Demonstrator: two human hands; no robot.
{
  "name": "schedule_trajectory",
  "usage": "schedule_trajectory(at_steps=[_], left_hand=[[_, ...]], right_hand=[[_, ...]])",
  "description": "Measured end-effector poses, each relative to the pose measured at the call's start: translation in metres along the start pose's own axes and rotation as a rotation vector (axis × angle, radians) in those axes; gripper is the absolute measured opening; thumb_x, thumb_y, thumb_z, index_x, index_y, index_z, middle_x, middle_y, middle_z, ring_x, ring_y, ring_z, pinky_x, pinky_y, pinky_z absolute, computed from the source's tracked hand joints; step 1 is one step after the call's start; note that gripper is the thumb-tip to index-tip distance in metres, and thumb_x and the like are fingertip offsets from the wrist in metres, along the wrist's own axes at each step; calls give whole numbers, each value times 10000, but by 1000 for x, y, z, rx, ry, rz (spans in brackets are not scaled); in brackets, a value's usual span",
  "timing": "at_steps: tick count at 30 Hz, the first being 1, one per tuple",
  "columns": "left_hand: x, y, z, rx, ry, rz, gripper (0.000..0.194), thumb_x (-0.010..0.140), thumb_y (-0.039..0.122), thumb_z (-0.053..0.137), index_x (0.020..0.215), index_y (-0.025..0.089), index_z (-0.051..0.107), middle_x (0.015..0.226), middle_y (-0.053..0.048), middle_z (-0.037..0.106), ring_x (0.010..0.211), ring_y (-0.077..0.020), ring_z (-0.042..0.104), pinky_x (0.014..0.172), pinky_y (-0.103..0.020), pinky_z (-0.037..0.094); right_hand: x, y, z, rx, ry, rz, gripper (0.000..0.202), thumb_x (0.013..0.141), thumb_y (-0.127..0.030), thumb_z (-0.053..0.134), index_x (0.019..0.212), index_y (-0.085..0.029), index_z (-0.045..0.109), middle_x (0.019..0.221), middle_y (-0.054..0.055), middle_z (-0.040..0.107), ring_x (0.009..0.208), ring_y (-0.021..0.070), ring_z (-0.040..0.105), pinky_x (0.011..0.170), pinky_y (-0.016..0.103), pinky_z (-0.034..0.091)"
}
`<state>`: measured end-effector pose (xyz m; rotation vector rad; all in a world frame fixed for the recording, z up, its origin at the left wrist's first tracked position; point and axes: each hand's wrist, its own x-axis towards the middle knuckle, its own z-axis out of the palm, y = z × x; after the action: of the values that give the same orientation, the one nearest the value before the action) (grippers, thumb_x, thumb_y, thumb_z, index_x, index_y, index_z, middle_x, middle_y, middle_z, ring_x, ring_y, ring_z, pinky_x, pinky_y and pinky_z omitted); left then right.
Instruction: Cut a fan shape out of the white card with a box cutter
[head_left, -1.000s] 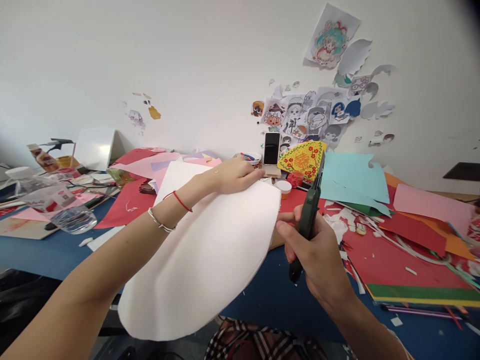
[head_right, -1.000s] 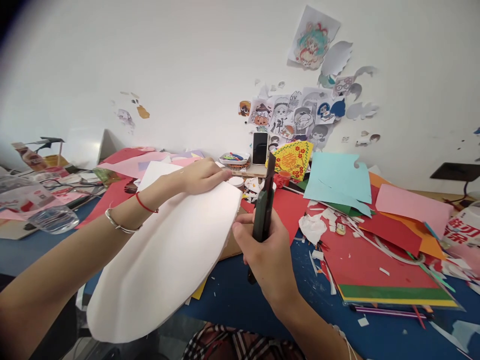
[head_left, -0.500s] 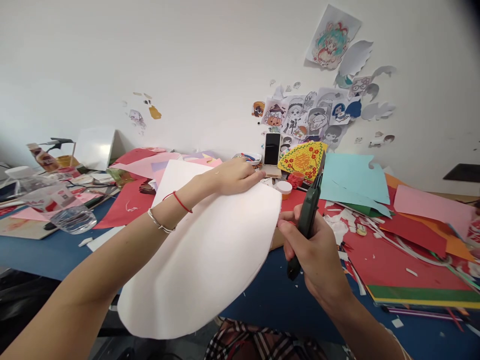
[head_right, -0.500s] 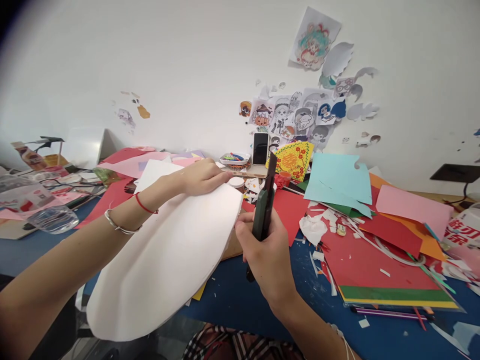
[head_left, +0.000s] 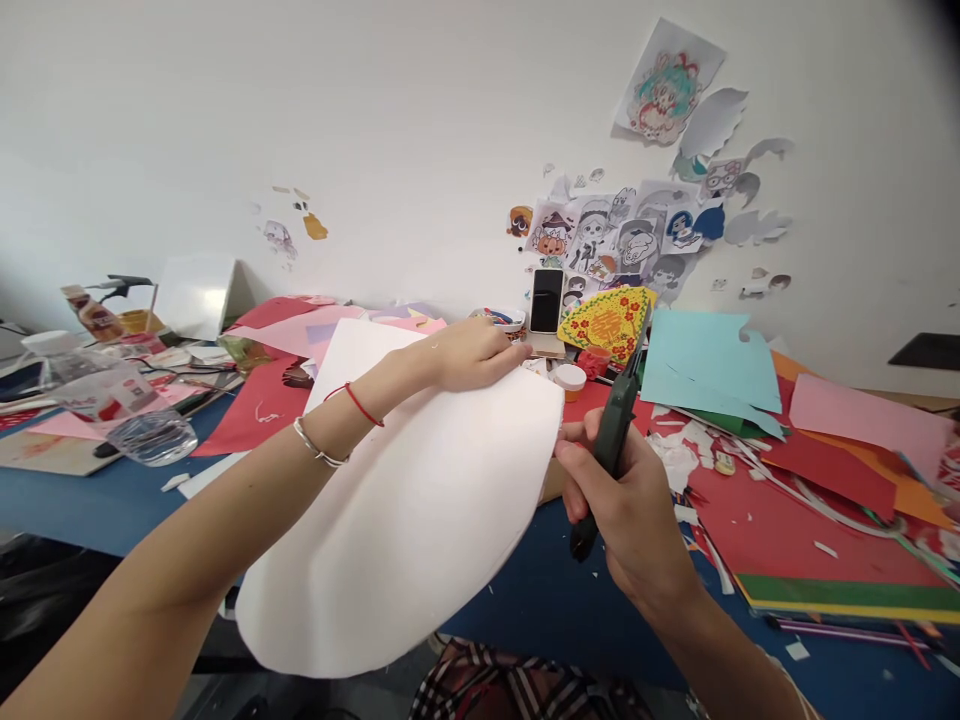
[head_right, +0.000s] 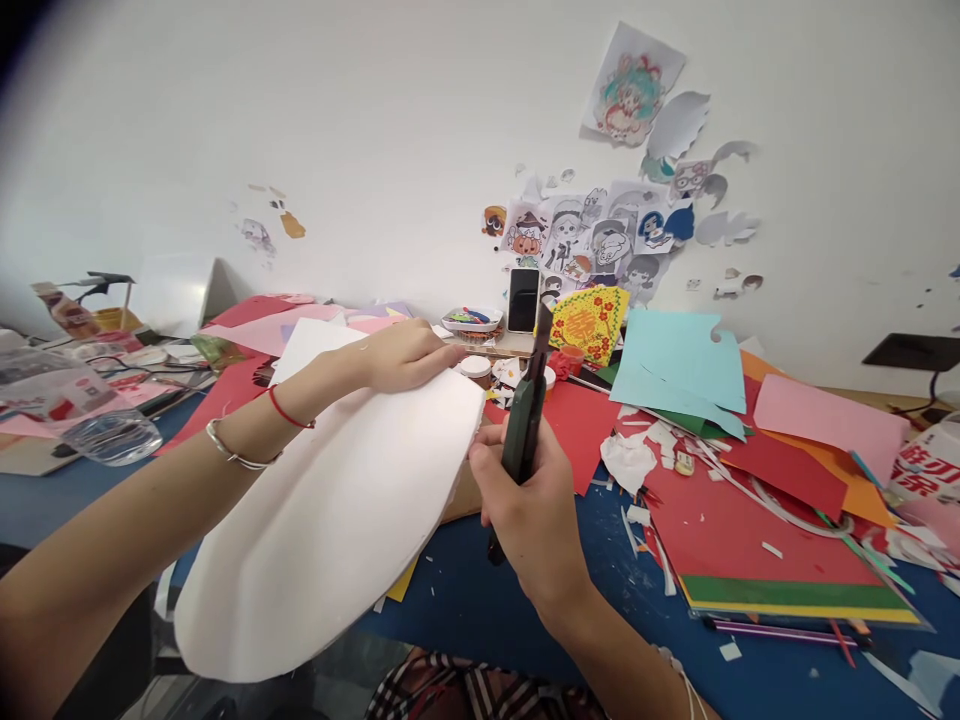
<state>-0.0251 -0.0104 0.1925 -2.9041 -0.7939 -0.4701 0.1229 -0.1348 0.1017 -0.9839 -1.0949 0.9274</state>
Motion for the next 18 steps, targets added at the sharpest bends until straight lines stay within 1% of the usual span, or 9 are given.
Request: schedule_trajectory(at_steps=[3,7,11,13,15,17,18], left_hand=[[1,-1,-4,10,9,25,471,919,300,250,458,206,221,351,30,250,375,-100,229,462,-289,207],[-1,-1,-13,84,28,34,465,913,331,230,466,209,189,363,34,217,376,-100,184,467,-303,191],[-6,-1,-30,160,62,0,446,895,340,231,469,210,197,379,40,213,387,-92,167,481,-305,188],[-8,-1,-47,235,132,-48,455,887,347,219,453,213,195,378,44,180,400,-81,161,499,-300,183],[-10,3,-71,319,235,-104,471,881,363,198,435,215,204,396,51,136,425,-66,167,526,-292,184],[-13,11,-100,400,384,-179,498,873,413,191,421,210,243,430,51,112,447,-64,232,552,-291,202],[-16,16,-113,425,476,-237,517,865,451,197,423,201,293,449,45,123,462,-73,300,566,-294,221]], right_hand=[[0,-2,3,37,-8,-28,208,753,-282,636,765,-211,441,736,-36,589,361,45,412,349,214,357],[0,-6,3,87,7,-67,204,758,-244,611,746,-215,409,697,-50,561,360,44,405,353,206,344],[4,-14,-6,200,63,-95,242,739,-212,612,721,-221,371,639,-75,512,344,38,368,360,202,307],[7,-17,-13,201,80,-74,270,738,-247,636,705,-221,369,588,-79,483,348,47,361,362,206,294],[10,-18,-20,140,84,-38,284,754,-314,652,695,-217,392,555,-68,494,357,56,359,376,212,304],[13,-17,-26,71,65,1,303,766,-384,655,688,-211,418,515,-55,507,357,60,345,391,217,316],[13,-16,-28,48,43,28,317,771,-420,651,685,-210,429,479,-57,492,353,64,334,392,218,317]])
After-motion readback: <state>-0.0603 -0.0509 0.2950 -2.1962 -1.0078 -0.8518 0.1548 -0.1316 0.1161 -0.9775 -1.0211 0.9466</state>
